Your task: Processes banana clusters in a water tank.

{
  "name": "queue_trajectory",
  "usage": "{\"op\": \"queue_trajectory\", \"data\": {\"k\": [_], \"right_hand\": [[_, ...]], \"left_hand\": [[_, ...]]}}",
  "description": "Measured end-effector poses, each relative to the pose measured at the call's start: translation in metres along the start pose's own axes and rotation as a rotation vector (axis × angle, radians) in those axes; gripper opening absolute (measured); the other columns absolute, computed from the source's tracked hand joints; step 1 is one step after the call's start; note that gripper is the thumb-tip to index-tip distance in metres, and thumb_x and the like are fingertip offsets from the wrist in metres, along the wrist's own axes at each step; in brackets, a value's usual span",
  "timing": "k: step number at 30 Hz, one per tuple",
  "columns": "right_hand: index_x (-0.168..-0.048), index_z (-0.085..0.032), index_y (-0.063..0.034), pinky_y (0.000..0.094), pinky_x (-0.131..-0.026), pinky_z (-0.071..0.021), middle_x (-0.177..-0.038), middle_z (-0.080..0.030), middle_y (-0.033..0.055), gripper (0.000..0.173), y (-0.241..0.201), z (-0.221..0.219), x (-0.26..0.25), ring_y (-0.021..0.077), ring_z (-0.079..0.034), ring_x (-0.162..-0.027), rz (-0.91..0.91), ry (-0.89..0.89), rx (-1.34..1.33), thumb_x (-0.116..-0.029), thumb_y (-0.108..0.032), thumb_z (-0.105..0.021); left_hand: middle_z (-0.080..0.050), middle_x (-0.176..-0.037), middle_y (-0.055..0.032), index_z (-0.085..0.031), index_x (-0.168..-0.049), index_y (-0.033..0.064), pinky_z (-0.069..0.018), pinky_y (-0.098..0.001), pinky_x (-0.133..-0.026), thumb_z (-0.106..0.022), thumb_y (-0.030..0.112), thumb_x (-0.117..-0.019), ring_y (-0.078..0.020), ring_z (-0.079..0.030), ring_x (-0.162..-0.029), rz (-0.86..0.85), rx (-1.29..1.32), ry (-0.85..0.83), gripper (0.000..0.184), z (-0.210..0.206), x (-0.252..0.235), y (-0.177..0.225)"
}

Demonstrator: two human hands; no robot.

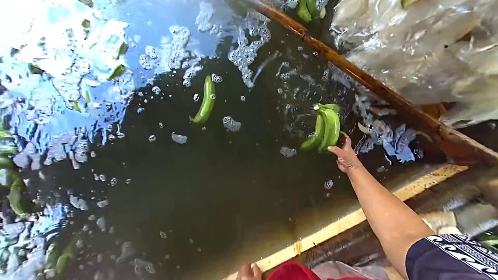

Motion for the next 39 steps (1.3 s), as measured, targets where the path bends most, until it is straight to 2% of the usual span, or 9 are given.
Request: {"op": "queue_trajectory", "data": {"k": [2, 8, 13, 15, 18, 23, 27, 32, 39], "right_hand": [[-0.161, -0.013, -0.0021, 0.0468, -0.116, -0.0378, -0.162, -0.029, 0.0259, 0.092, 0.009, 0.014, 0.020, 0.0333, -0.038, -0.146, -0.078, -0.016, 0.111, -0.0891, 0.000, -0.071], [-0.164, -0.003, -0.0032, 0.0621, -0.116, -0.0339, -0.162, -0.019, 0.0367, 0.115, 0.011, -0.005, 0.019, 0.0513, -0.031, -0.147, -0.182, 0.182, 0.345, -0.0864, -0.026, -0.084], [-0.154, -0.027, 0.0134, 0.0509, -0.122, -0.0290, -0.157, -0.034, 0.0352, 0.067, 0.025, -0.053, 0.014, 0.0441, -0.035, -0.148, -0.406, 0.011, 0.550, -0.1045, -0.017, -0.060], [-0.153, -0.029, 0.0145, 0.0503, -0.123, -0.0264, -0.158, -0.034, 0.0342, 0.062, 0.023, -0.065, 0.014, 0.0429, -0.032, -0.150, -0.504, -0.059, 0.640, -0.1068, -0.018, -0.056], [-0.151, -0.037, 0.0098, 0.0509, -0.113, -0.0393, -0.150, -0.044, 0.0313, 0.055, 0.034, -0.058, 0.020, 0.0389, -0.046, -0.138, -0.549, 0.018, 0.397, -0.1065, -0.018, -0.056], [-0.151, -0.039, -0.0067, 0.0517, -0.093, -0.0523, -0.137, -0.056, 0.0225, 0.062, 0.045, -0.041, 0.043, 0.0341, -0.059, -0.117, -0.655, 0.030, -0.012, -0.1037, -0.041, -0.060], [-0.155, -0.029, -0.0157, 0.0494, -0.076, -0.0566, -0.126, -0.056, 0.0234, 0.060, 0.042, -0.047, 0.067, 0.0345, -0.064, -0.098, -0.639, -0.071, -0.094, -0.1028, -0.013, -0.059], [-0.164, -0.008, -0.0287, 0.0522, -0.084, -0.0573, -0.145, -0.047, 0.0258, 0.080, 0.021, -0.046, 0.110, 0.0391, -0.063, -0.111, -0.491, -0.289, -0.034, -0.1034, -0.004, -0.053], [-0.164, -0.014, -0.0266, 0.0528, -0.084, -0.0572, -0.139, -0.052, 0.0259, 0.074, 0.004, -0.069, 0.160, 0.0391, -0.063, -0.111, -0.604, -0.400, 0.032, -0.1041, -0.009, -0.054]], "left_hand": [[-0.066, -0.131, -0.0249, -0.064, -0.131, -0.0024, -0.0457, -0.0582, -0.106, -0.050, 0.023, -0.1058, -0.0394, -0.061, -0.127, 0.067, -0.020, -0.122, 0.039, 0.004, -0.007, 0.001], [-0.068, -0.123, -0.0265, -0.067, -0.125, -0.0035, -0.0485, -0.0607, -0.100, -0.057, 0.024, -0.1020, -0.0417, -0.064, -0.120, 0.058, 0.001, -0.086, 0.037, -0.005, -0.016, -0.008], [-0.064, -0.134, -0.0252, -0.061, -0.135, -0.0029, -0.0442, -0.0552, -0.110, -0.054, 0.026, -0.1049, -0.0384, -0.059, -0.130, 0.036, -0.022, -0.120, 0.043, -0.003, -0.015, -0.005], [-0.063, -0.135, -0.0252, -0.061, -0.135, -0.0031, -0.0435, -0.0545, -0.111, -0.054, 0.026, -0.1054, -0.0383, -0.058, -0.131, 0.038, -0.015, -0.130, 0.042, -0.001, -0.017, -0.005], [-0.065, -0.131, -0.0238, -0.065, -0.131, -0.0002, -0.0468, -0.0574, -0.106, -0.055, 0.028, -0.1036, -0.0383, -0.061, -0.126, 0.050, -0.017, -0.079, 0.041, -0.016, -0.025, -0.016], [-0.068, -0.130, -0.0178, -0.067, -0.131, 0.0068, -0.0490, -0.0588, -0.102, -0.055, 0.032, -0.1031, -0.0345, -0.063, -0.123, 0.101, -0.009, -0.037, 0.039, -0.024, -0.026, -0.018], [-0.068, -0.129, -0.0175, -0.067, -0.129, 0.0057, -0.0492, -0.0570, -0.103, -0.053, 0.031, -0.1048, -0.0337, -0.064, -0.123, 0.113, 0.011, -0.052, 0.038, -0.011, -0.015, -0.005], [-0.067, -0.130, -0.0182, -0.066, -0.129, 0.0059, -0.0486, -0.0575, -0.102, -0.050, 0.030, -0.1061, -0.0342, -0.063, -0.123, 0.110, 0.036, -0.054, 0.037, -0.001, -0.006, 0.002], [-0.068, -0.128, -0.0185, -0.066, -0.129, 0.0071, -0.0490, -0.0599, -0.101, -0.047, 0.032, -0.1074, -0.0360, -0.064, -0.122, 0.024, 0.043, 0.028, 0.039, -0.006, 0.001, -0.007]]}}
Point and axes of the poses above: each hand's wrist, its own x-axis away from the middle knuckle, its own z-axis out of the back of the hand, y = z × x, the point moved 1 cm from there along -x, towards the middle knuckle
